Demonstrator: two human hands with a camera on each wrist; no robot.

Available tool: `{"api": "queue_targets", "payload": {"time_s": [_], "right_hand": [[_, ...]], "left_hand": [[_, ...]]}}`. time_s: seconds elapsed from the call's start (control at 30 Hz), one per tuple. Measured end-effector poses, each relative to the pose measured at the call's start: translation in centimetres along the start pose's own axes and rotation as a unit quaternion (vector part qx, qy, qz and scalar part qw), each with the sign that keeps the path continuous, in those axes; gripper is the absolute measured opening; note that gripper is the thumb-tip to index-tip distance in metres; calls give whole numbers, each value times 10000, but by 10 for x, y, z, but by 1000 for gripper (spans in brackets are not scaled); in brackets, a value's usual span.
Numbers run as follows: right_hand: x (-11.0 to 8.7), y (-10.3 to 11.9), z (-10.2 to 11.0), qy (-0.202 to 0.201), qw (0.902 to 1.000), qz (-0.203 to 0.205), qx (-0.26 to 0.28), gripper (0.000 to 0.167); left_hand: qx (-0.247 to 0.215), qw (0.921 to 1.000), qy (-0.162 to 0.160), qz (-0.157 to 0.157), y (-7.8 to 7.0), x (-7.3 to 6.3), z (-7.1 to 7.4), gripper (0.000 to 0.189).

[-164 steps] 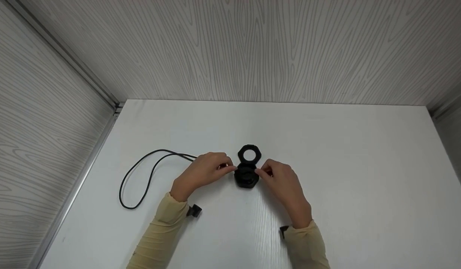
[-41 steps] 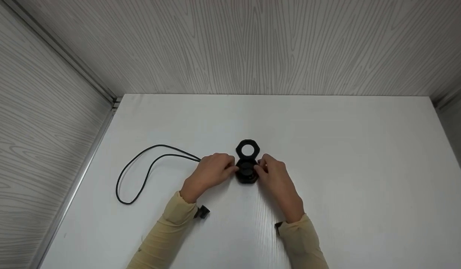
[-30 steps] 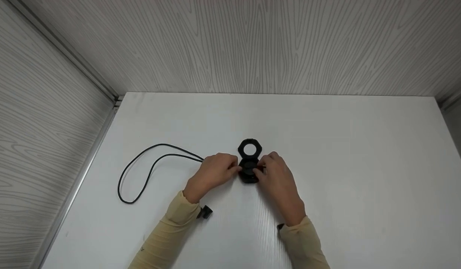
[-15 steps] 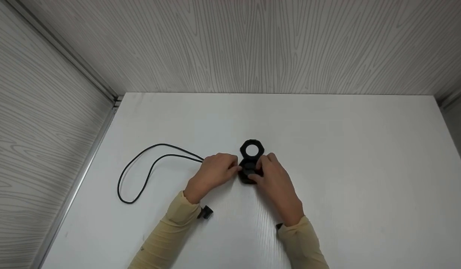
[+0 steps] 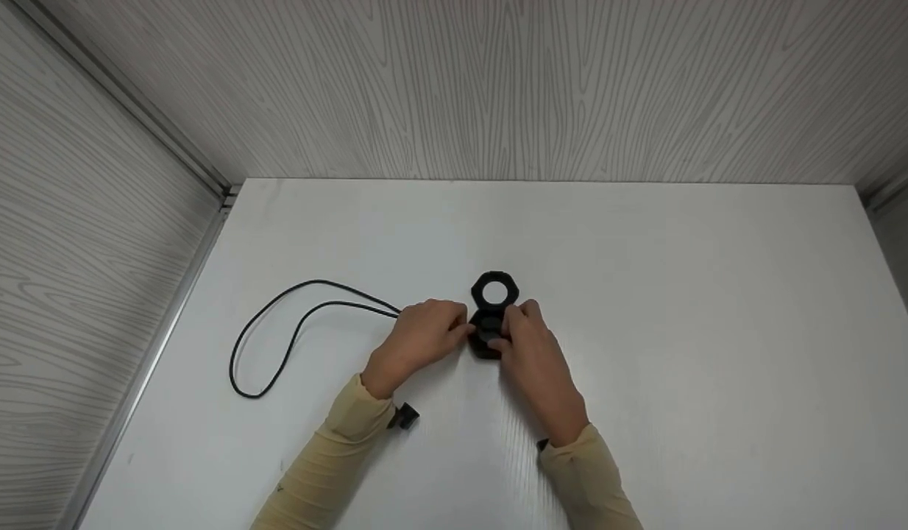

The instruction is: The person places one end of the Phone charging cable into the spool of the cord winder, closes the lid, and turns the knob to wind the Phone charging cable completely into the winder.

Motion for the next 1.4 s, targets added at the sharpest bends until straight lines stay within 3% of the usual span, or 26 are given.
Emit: {"api": "queue_targets", "payload": {"time_s": [0.17,0.3,0.6,0.83,0.97,1.13,1.4], "right_hand": [[-1,-3,6,147,9998,158,28,10],[-2,-10,11,283,9986,-120,428,2],[2,-25,14,408,9880,-1091,1018,15],[6,-30,9,710,9779,-1458,1321,18],[6,-31,9,734,9774,-1621,1138,22],[2,-30,10,703,9791,-1658,941,26],[1,-25,10,369,9850,-1437,887,18]], "left_hand": [[-202,9996,175,16,0,-1,0,27],[-251,9993,278,26,-2,-1,1,31],[-224,9993,284,85,-4,0,5,30],[-177,9995,208,179,-3,-1,3,30],[-172,9995,222,176,-3,-1,3,29],[-210,9993,265,183,-3,-3,3,28],[-161,9996,196,158,-2,-3,2,30]]}}
Point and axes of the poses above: each hand's wrist, its own x-axis towards the middle knuckle, its own z-axis out of the back of the hand, y = z × x, the point moved 6 cm from there along x, towards the middle knuckle, and after that the axes turned 8 degrees about x, right-handed, at the moved point
